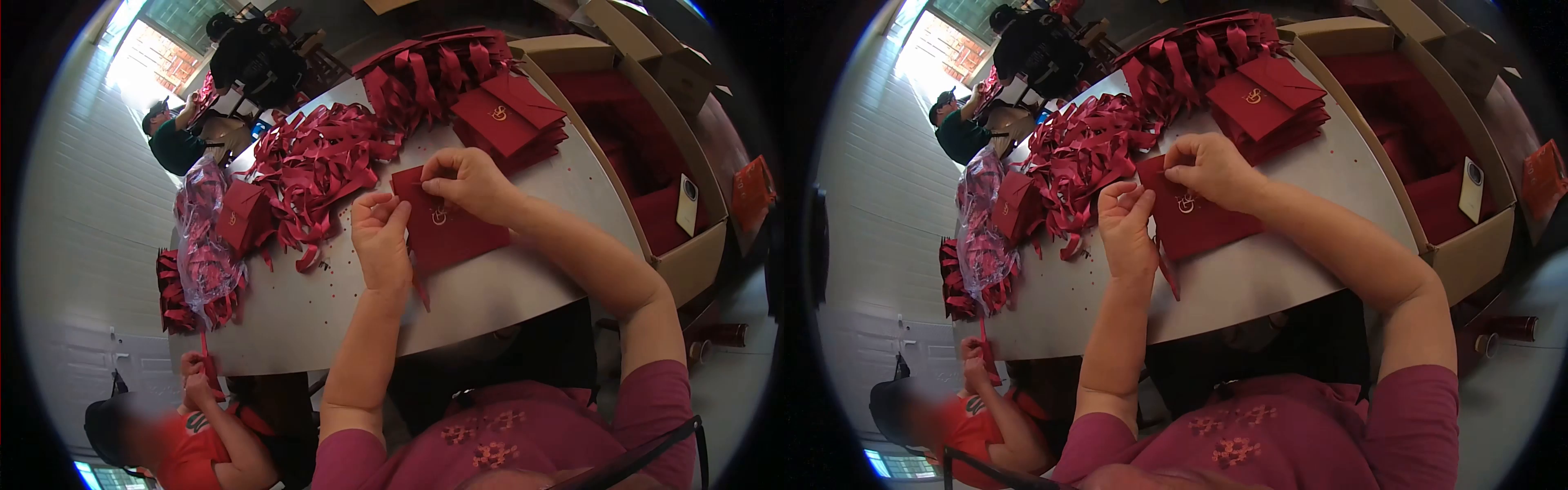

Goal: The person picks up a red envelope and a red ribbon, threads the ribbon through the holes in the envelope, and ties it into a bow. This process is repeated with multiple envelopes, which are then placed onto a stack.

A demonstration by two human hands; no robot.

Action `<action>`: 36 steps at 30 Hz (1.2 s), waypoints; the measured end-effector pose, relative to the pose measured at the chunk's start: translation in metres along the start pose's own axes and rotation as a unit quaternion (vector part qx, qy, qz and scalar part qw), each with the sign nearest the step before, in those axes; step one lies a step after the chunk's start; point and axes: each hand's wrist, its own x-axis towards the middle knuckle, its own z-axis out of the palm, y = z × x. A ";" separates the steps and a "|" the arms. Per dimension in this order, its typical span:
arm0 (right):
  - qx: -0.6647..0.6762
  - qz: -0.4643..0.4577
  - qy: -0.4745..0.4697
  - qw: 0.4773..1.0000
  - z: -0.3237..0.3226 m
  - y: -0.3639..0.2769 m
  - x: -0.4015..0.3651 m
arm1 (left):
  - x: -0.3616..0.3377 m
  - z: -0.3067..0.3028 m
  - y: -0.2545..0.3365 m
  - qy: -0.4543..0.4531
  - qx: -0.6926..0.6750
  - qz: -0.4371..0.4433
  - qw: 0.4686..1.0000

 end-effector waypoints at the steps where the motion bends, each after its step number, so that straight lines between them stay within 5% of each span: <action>1: -0.024 -0.012 0.025 0.999 0.002 0.007 0.002 | -0.001 0.002 0.000 0.013 0.026 0.017 0.999; 9: 0.015 0.035 0.020 0.999 0.004 0.032 -0.005 | -0.002 0.006 0.009 0.012 0.108 0.015 0.994; 14: 0.040 0.051 0.004 0.998 0.002 0.035 -0.004 | 0.003 -0.004 0.000 -0.080 0.282 0.129 0.947; 20: 0.015 0.041 0.011 0.999 0.003 0.035 -0.005 | 0.003 -0.003 0.006 -0.085 0.272 0.077 0.956; 26: 0.030 -0.062 0.001 0.998 0.016 0.047 -0.006 | 0.014 -0.010 -0.002 -0.002 0.154 0.025 0.988; 28: -0.179 -0.217 0.047 0.959 0.017 0.047 -0.007 | 0.014 -0.011 0.003 0.000 0.123 0.000 0.992; 36: -0.290 -0.249 0.064 0.922 0.012 0.033 -0.010 | 0.009 -0.009 -0.007 -0.058 0.179 -0.002 0.982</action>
